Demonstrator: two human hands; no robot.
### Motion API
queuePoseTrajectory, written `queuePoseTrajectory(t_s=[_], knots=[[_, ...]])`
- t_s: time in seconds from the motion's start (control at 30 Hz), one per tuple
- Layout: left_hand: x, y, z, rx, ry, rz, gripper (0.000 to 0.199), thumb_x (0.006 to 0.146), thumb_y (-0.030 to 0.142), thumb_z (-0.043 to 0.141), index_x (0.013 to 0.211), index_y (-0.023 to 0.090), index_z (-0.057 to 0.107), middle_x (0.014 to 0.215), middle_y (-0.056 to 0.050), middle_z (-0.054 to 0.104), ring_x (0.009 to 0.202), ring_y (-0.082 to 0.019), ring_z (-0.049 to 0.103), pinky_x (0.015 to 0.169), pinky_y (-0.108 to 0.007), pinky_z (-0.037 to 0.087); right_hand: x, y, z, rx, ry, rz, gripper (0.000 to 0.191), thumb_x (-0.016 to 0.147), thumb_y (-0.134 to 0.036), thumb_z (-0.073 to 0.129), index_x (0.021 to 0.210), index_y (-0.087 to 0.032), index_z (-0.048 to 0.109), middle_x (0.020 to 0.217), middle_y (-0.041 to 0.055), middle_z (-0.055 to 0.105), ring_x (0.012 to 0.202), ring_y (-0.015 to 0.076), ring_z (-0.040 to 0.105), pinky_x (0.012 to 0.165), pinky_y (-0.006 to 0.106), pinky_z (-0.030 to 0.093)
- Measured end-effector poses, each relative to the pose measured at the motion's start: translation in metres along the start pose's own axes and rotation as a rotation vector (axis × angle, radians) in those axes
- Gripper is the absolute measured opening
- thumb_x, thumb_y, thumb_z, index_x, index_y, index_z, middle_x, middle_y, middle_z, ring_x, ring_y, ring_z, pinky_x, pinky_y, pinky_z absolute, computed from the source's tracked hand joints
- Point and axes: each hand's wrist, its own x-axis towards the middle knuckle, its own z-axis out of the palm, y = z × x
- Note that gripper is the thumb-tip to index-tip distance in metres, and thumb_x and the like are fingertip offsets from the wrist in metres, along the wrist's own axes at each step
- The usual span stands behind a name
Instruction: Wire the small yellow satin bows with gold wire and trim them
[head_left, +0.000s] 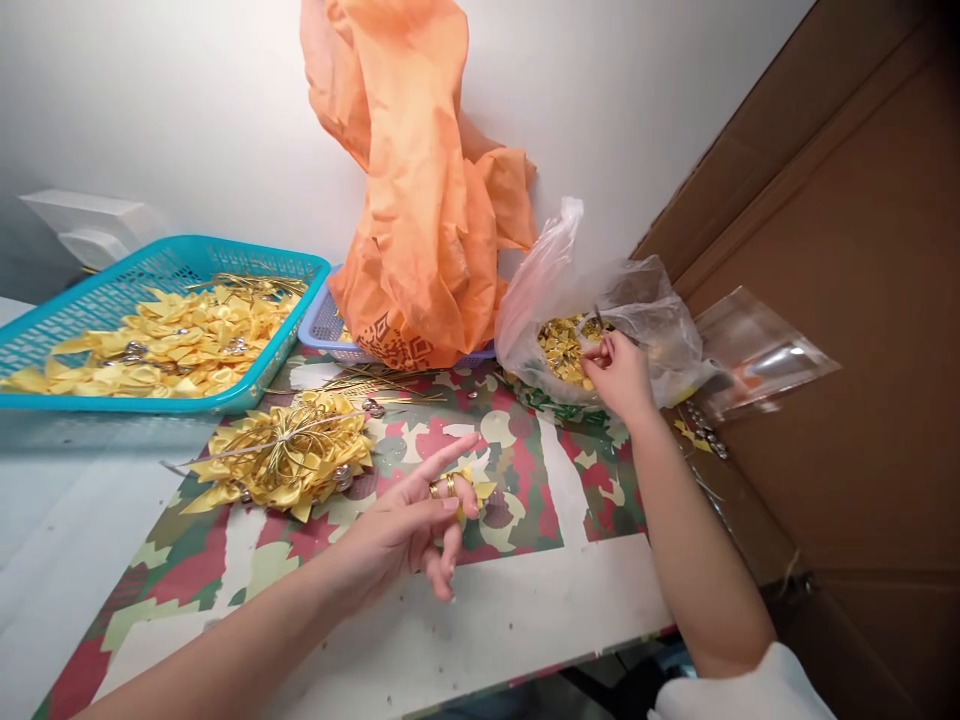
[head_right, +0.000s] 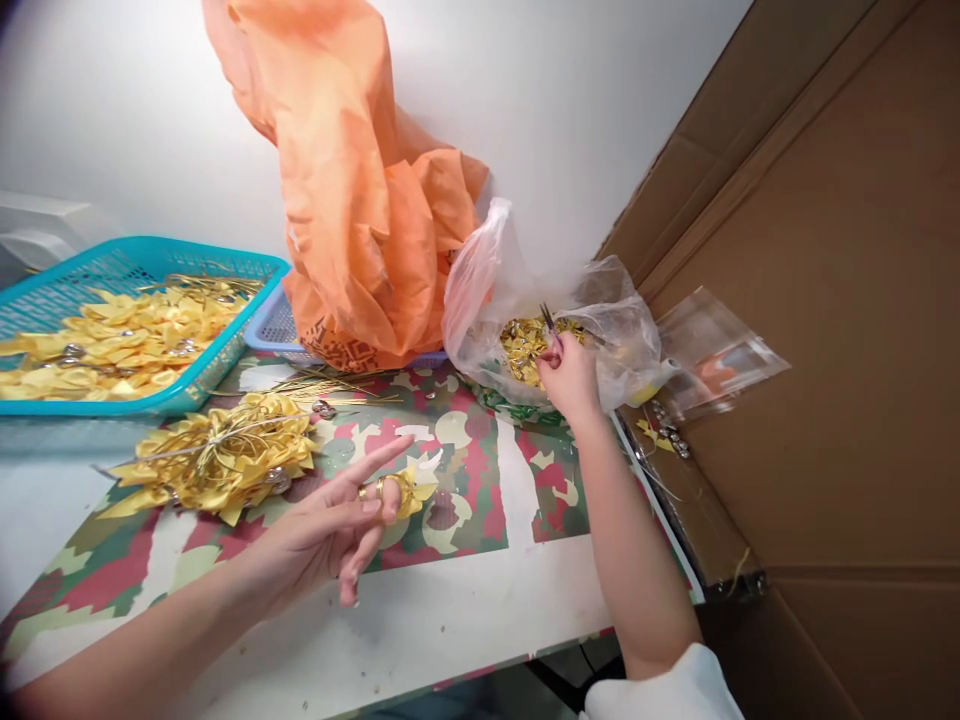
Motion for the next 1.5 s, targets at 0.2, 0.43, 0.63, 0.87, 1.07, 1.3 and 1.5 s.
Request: queuePoseTrajectory(t_s=[0.2,0.43,0.63,0.87,1.07,1.3,1.5], knots=[[-0.001,0.000,0.005,0.099,0.076,0.008,0.044,0.082,0.022,0.070,0.124,0.023,0.060,0.103,-0.005,0.062,0.067,-0.013,0.067,0.053,-0.025,0.061,-0.054,-0.063,-0.008,0.602,-0.114,-0.051,0.044,0.074,-0.032,0.073,0.070,-0.023,0.030,0.083,0.0013,0.070,0.058,0.0131,0.066,0.056,0.026,0.056],[0.002,-0.005,0.005,0.064,0.068,0.038,0.039,0.085,0.036,0.067,0.119,0.020,0.056,0.087,-0.003,0.066,0.063,-0.016,0.069,0.052,-0.026,0.060,-0.114,-0.098,0.018,0.753,-0.497,-0.084,0.043,0.081,-0.028,0.068,0.067,-0.023,0.028,0.082,0.0010,0.071,0.067,0.0147,0.065,0.064,0.032,0.058],[0.002,-0.003,0.004,0.077,0.060,0.005,0.042,0.086,0.041,0.065,0.120,0.019,0.053,0.077,-0.003,0.067,0.059,-0.016,0.069,0.052,-0.025,0.060,-0.124,-0.091,0.029,0.725,-0.517,-0.132,0.044,0.082,-0.028,0.067,0.066,-0.023,0.026,0.084,0.0017,0.071,0.070,0.0153,0.064,0.064,0.032,0.055],[0.003,-0.005,0.001,0.094,0.122,-0.019,0.031,0.081,0.024,0.071,0.109,0.021,0.058,0.082,-0.001,0.069,0.063,-0.015,0.071,0.056,-0.024,0.061,-0.127,-0.088,0.031,0.769,-0.510,-0.105,0.043,0.082,-0.028,0.067,0.067,-0.023,0.027,0.086,0.0024,0.072,0.072,0.0154,0.065,0.067,0.031,0.054],[0.004,-0.004,0.004,0.108,0.149,0.079,0.030,0.077,0.017,0.076,0.102,0.022,0.059,0.080,0.003,0.066,0.064,-0.010,0.067,0.062,-0.023,0.060,-0.126,-0.082,0.036,0.874,-0.438,-0.032,0.043,0.081,-0.026,0.069,0.068,-0.023,0.028,0.083,0.0018,0.072,0.076,0.0163,0.066,0.070,0.030,0.054],[0.005,-0.007,0.002,0.150,0.254,0.129,0.021,0.071,0.027,0.082,0.074,0.015,0.065,0.076,0.000,0.068,0.062,-0.011,0.066,0.061,-0.022,0.057,-0.127,-0.069,0.029,0.832,-0.298,-0.143,0.055,0.076,-0.066,0.063,0.070,-0.024,0.029,0.077,0.0010,0.054,0.060,0.0139,0.049,0.056,0.030,0.045],[0.005,-0.008,0.000,0.212,0.340,0.106,0.021,0.071,0.029,0.082,0.088,0.018,0.077,0.090,-0.005,0.076,0.075,-0.016,0.069,0.075,-0.031,0.058,-0.124,-0.050,0.017,0.422,-0.426,-0.476,0.056,0.089,-0.068,0.038,0.060,-0.021,0.035,0.053,-0.0035,0.029,0.046,0.0110,0.027,0.046,0.028,0.023]])
